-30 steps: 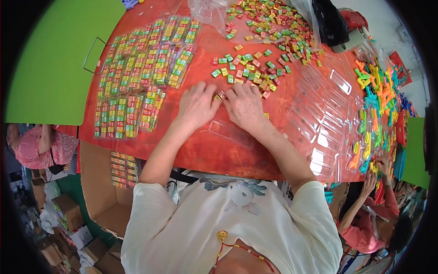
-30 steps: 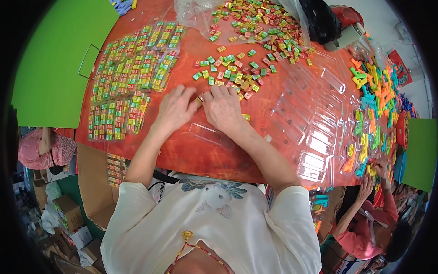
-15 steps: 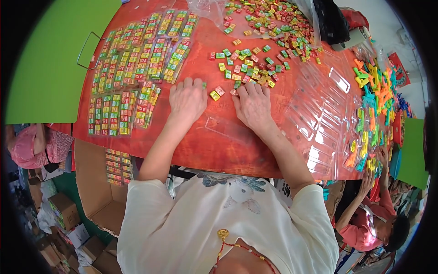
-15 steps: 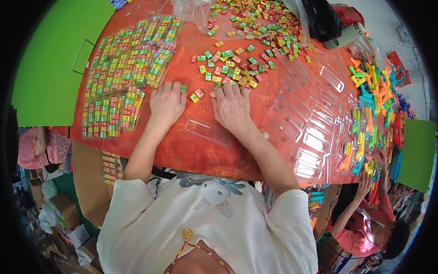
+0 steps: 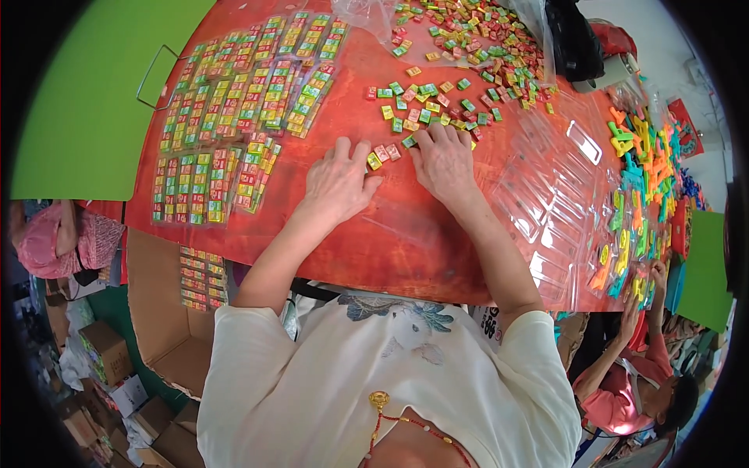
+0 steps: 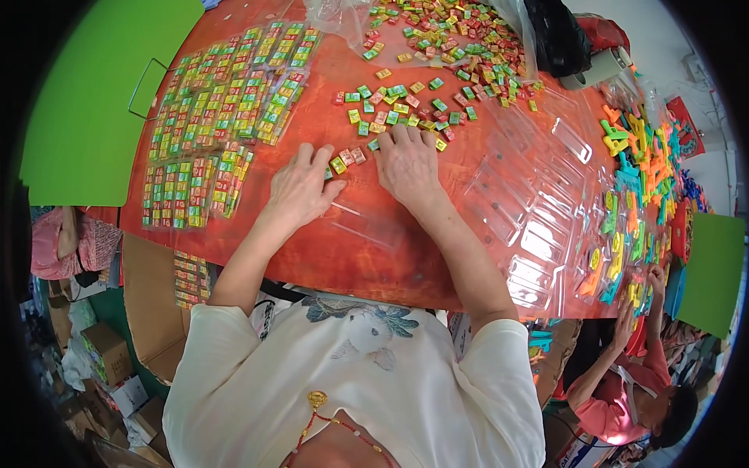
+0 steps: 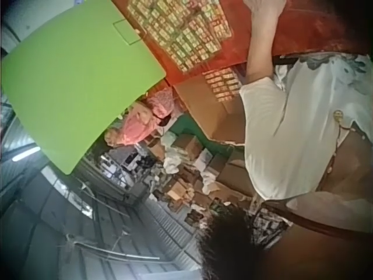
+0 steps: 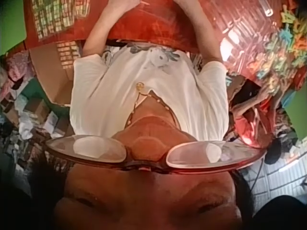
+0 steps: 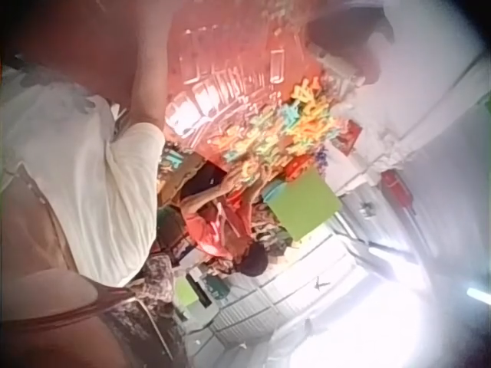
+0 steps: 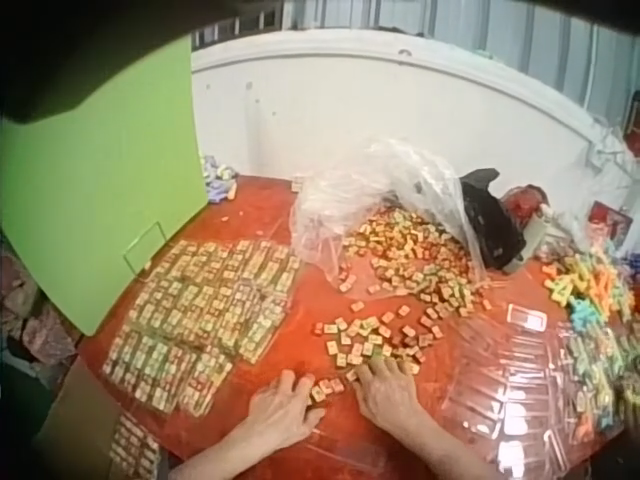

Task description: Arranging small colorful toy blocks into rows on a workspace.

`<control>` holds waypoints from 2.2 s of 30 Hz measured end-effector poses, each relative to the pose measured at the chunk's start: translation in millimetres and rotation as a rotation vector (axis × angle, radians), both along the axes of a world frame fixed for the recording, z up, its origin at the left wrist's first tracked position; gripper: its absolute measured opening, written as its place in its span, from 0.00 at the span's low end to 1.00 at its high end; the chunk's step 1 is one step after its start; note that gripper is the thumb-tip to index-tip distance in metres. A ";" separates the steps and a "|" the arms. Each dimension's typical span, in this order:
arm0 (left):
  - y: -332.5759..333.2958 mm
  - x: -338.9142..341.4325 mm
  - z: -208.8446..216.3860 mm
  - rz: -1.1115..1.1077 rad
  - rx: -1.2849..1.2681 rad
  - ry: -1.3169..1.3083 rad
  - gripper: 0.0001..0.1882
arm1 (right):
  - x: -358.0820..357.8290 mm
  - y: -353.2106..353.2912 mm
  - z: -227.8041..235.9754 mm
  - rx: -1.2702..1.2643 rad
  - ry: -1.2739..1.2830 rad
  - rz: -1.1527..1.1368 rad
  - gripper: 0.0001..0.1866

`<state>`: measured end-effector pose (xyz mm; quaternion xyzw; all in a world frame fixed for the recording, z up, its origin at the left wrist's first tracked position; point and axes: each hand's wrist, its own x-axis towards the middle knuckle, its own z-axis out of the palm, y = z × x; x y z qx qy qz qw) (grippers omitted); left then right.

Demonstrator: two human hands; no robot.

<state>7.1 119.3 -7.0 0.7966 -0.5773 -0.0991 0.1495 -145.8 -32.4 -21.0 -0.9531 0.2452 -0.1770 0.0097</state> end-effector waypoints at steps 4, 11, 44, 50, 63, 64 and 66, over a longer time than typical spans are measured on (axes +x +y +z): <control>-15.8 -6.6 -13.7 0.012 -0.085 -0.102 0.26 | 1.2 -1.5 -5.5 -0.066 -0.078 0.079 0.08; -19.8 -11.2 -19.7 -0.031 -0.092 -0.161 0.22 | -0.6 3.0 -6.9 -0.058 -0.053 0.096 0.10; -58.8 42.2 -17.6 0.038 -0.102 0.021 0.13 | 1.8 -14.6 -3.8 -0.045 -0.026 -0.084 0.12; -21.7 21.5 0.0 0.128 -0.078 0.117 0.14 | 16.2 -17.7 -4.9 -0.004 -0.106 0.021 0.13; 29.3 4.7 -3.4 0.131 -0.028 -0.013 0.15 | 5.1 -18.8 -2.0 -0.006 0.006 0.257 0.17; 27.0 4.7 -4.0 0.127 -0.001 0.015 0.16 | 5.2 -15.1 0.4 0.034 0.032 0.263 0.18; 24.4 4.0 -2.4 0.125 0.028 0.043 0.18 | 3.6 -13.6 -1.1 0.051 0.035 0.267 0.19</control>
